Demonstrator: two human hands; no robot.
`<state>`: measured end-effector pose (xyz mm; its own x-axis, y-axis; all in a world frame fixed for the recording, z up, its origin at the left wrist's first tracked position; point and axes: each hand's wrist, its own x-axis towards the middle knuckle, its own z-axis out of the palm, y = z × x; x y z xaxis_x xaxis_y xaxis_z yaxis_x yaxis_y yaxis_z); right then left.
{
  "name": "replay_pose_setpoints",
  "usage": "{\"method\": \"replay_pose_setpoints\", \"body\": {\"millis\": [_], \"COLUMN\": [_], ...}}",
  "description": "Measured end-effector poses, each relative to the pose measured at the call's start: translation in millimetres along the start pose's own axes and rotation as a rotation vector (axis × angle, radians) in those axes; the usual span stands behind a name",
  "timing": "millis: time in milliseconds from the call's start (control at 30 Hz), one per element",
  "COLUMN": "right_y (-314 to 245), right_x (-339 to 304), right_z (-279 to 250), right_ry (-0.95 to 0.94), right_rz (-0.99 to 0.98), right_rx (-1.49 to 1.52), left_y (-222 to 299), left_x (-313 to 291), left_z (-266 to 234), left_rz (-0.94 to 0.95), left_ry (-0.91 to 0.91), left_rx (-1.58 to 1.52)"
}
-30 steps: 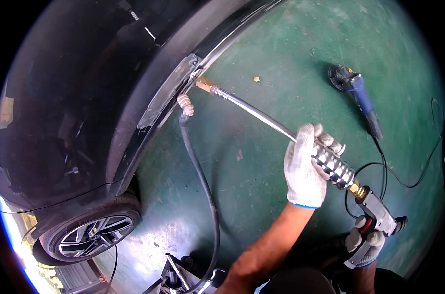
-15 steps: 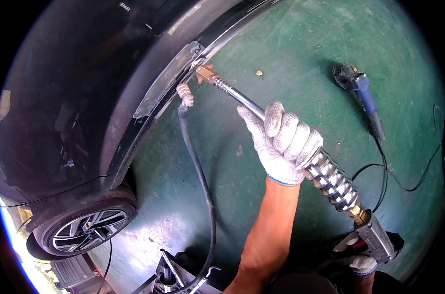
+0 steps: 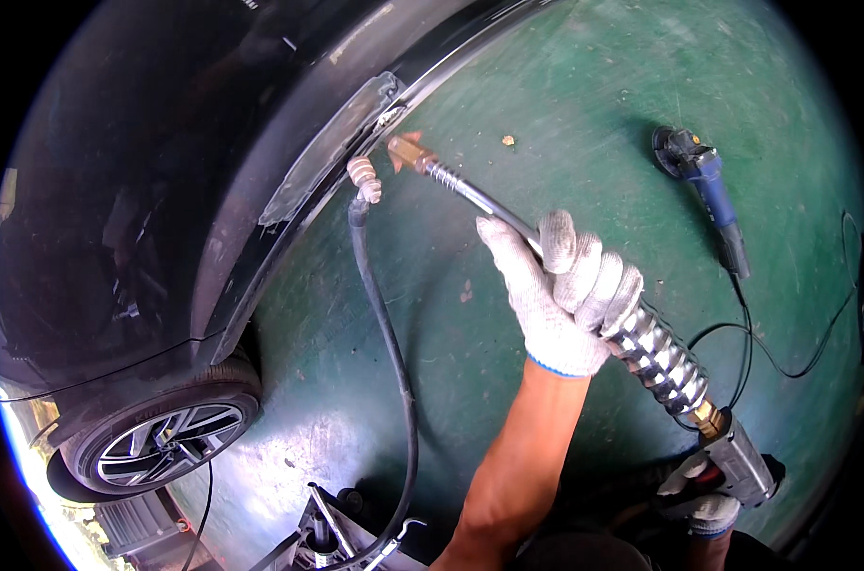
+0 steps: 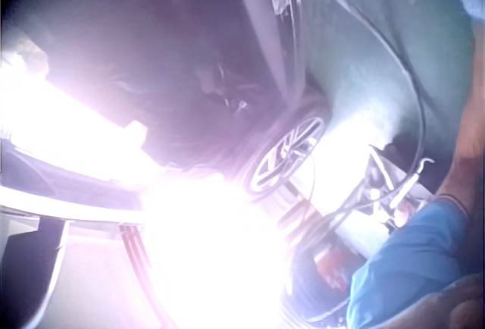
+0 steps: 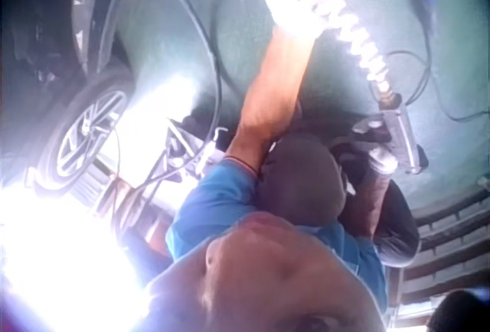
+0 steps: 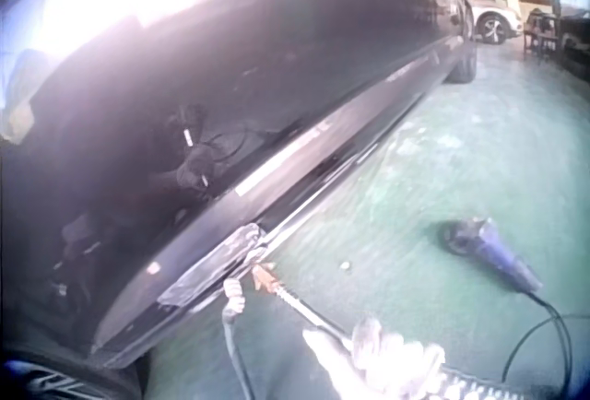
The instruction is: The person uses an angle grinder to smooth a damaged area on the front fender of a dark-colored car. They then switch to a pneumatic spot welder to apply a series of welds to the same section of the fender, working methodically along the repair line.
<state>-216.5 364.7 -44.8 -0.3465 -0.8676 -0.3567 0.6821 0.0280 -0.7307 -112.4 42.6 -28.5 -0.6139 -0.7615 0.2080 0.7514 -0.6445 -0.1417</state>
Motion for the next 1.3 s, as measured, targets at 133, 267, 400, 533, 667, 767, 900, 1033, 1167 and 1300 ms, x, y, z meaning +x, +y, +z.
{"method": "replay_pose_setpoints", "body": {"millis": [133,267,400,533,667,767,900,1033,1167,1300], "right_y": [-11,-18,-20,-22,-21,-20,-21,-25,-42,-76], "right_x": [-3,5,8,11,13,14,14,13,7,10], "right_z": [-12,4,14,25,19,18,18,28,37,59], "right_ry": [0.079,0.083,0.108,0.226,0.122,0.075,0.092,0.187,0.070,0.064], "right_rz": [0.091,0.041,0.037,0.067,0.064,0.066,0.069,0.072,0.040,0.031], "right_rx": [0.160,0.482,0.614,0.684,0.606,0.576,0.539,0.618,0.657,0.721], "left_y": [-23,-26,-18,-14,-12,-11,-11,-10,-10,-15], "left_x": [-11,-11,-11,-11,-9,-6,-5,-4,-4,-2], "left_z": [9,10,9,10,10,11,9,12,15,22], "left_rz": [0.107,0.110,0.135,0.196,0.208,0.204,0.217,0.220,0.205,0.174], "left_ry": [0.885,0.762,0.659,0.671,0.686,0.707,0.707,0.731,0.673,0.624], "left_rx": [0.629,0.698,0.795,0.829,0.837,0.844,0.833,0.847,0.829,0.814]}}
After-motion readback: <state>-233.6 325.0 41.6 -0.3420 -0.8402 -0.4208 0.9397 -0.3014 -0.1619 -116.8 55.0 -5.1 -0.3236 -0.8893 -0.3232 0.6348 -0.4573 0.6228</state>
